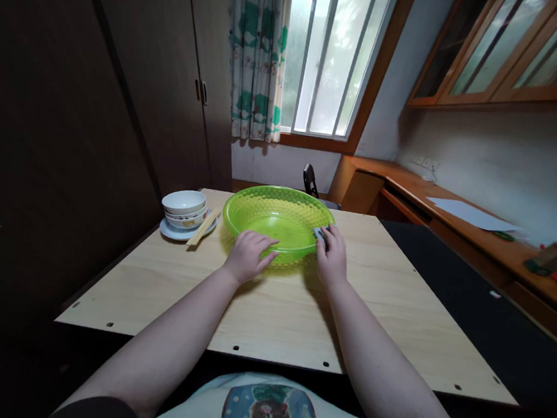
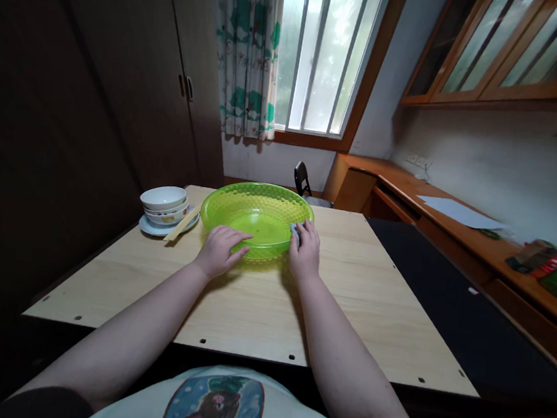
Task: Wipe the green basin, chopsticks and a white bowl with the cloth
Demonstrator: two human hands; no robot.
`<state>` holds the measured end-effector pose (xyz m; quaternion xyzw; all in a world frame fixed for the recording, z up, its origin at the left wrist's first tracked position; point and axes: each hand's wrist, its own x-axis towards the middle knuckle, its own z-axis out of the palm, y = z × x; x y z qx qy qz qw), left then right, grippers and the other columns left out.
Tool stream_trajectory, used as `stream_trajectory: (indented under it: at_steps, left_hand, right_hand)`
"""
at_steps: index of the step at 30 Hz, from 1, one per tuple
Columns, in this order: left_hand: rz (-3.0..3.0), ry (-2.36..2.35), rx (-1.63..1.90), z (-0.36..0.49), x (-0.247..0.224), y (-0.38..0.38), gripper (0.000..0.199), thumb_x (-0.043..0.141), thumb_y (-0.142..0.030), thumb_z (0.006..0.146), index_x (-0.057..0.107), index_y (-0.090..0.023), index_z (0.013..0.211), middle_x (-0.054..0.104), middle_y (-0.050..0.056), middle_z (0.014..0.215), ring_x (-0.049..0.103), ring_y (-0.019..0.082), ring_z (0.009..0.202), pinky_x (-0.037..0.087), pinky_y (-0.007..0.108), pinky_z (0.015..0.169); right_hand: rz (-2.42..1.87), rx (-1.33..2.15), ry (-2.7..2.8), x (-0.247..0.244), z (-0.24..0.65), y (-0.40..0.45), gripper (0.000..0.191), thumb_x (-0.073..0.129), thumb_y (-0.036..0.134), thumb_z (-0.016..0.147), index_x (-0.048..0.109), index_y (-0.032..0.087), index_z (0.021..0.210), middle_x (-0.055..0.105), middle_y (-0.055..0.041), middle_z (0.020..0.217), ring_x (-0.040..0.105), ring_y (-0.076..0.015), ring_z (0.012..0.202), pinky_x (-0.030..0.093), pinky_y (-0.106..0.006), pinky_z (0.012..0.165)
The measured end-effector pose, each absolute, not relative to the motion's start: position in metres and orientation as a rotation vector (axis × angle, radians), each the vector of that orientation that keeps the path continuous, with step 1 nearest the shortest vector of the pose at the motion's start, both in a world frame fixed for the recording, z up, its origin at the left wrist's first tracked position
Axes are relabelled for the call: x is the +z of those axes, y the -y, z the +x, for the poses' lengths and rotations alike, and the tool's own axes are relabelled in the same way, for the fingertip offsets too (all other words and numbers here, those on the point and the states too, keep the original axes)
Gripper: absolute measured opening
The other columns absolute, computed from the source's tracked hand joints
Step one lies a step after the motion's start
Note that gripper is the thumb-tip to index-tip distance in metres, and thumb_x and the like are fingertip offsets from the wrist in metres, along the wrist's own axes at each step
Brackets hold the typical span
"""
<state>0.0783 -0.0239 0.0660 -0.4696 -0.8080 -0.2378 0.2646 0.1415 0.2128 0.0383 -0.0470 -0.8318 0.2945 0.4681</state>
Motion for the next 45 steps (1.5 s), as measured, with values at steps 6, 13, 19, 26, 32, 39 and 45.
stream_trajectory:
  at_steps: [6, 13, 19, 26, 32, 39, 45]
  left_hand:
    - [-1.244, 2.208, -0.56, 0.0791, 0.0651, 0.0206, 0.03, 0.056, -0.044, 0.085, 0.069, -0.024, 0.103, 0.072, 0.005, 0.096, 0.058, 0.023, 0.091, 0.036, 0.042, 0.09]
    - [-1.198, 2.247, -0.509, 0.0778, 0.0622, 0.0187, 0.022, 0.058, -0.034, 0.084, 0.069, -0.024, 0.1, 0.072, 0.005, 0.096, 0.059, 0.024, 0.091, 0.037, 0.04, 0.083]
    - [-1.189, 2.287, -0.477, 0.0774, 0.0624, 0.0185, 0.021, 0.059, -0.036, 0.084, 0.069, -0.024, 0.097, 0.072, 0.005, 0.092, 0.06, 0.024, 0.088, 0.038, 0.04, 0.079]
    - [-1.181, 2.302, -0.46, 0.0777, 0.0615, 0.0168, 0.018, 0.06, -0.028, 0.082, 0.069, -0.024, 0.097, 0.072, 0.005, 0.092, 0.061, 0.024, 0.087, 0.037, 0.039, 0.077]
    - [-1.176, 2.301, -0.429, 0.0799, 0.0604, 0.0164, 0.017, 0.06, -0.024, 0.08, 0.068, -0.024, 0.095, 0.072, 0.004, 0.09, 0.061, 0.024, 0.086, 0.037, 0.039, 0.077]
    - [-1.184, 2.271, -0.4, 0.0765, 0.0569, 0.0174, 0.017, 0.06, -0.022, 0.078, 0.068, -0.023, 0.093, 0.071, 0.005, 0.088, 0.06, 0.024, 0.085, 0.037, 0.039, 0.077]
    - [-1.184, 2.268, -0.406, 0.0765, 0.057, 0.0176, 0.016, 0.058, -0.021, 0.079, 0.067, -0.022, 0.093, 0.071, 0.005, 0.088, 0.06, 0.024, 0.086, 0.037, 0.04, 0.078]
  right_hand:
    - [-0.161, 0.837, 2.045, 0.0344, 0.1391, -0.2135, 0.049, 0.048, 0.042, 0.088, 0.056, 0.015, 0.128, 0.043, -0.0167, 0.144, 0.037, -0.028, 0.135, 0.029, -0.05, 0.111]
    - [-0.308, 0.96, 2.034, 0.032, 0.1373, -0.2125, 0.057, 0.048, 0.045, 0.087, 0.052, 0.01, 0.133, 0.033, -0.0193, 0.149, 0.029, -0.029, 0.139, 0.024, -0.049, 0.113]
    - [-0.316, 1.029, 1.986, 0.0324, 0.1378, -0.2134, 0.051, 0.044, 0.042, 0.09, 0.056, 0.013, 0.13, 0.038, -0.0168, 0.148, 0.033, -0.0276, 0.138, 0.025, -0.047, 0.113]
    - [-0.308, 1.116, 1.96, 0.0344, 0.1371, -0.2122, 0.06, 0.058, 0.045, 0.081, 0.054, 0.012, 0.131, 0.033, -0.0195, 0.149, 0.03, -0.0297, 0.139, 0.023, -0.048, 0.114]
    - [-0.39, 1.202, 1.927, 0.0354, 0.1367, -0.2086, 0.057, 0.058, 0.044, 0.081, 0.055, 0.014, 0.13, 0.033, -0.0179, 0.149, 0.028, -0.0295, 0.14, 0.021, -0.049, 0.114]
    - [-0.422, 1.168, 1.895, 0.0342, 0.1381, -0.2112, 0.049, 0.05, 0.043, 0.085, 0.06, 0.015, 0.125, 0.038, -0.016, 0.147, 0.032, -0.0269, 0.138, 0.021, -0.045, 0.114]
    - [-0.396, 1.162, 1.891, 0.0345, 0.1377, -0.2127, 0.048, 0.049, 0.047, 0.086, 0.062, 0.018, 0.123, 0.042, -0.0134, 0.145, 0.035, -0.0249, 0.136, 0.024, -0.043, 0.113]
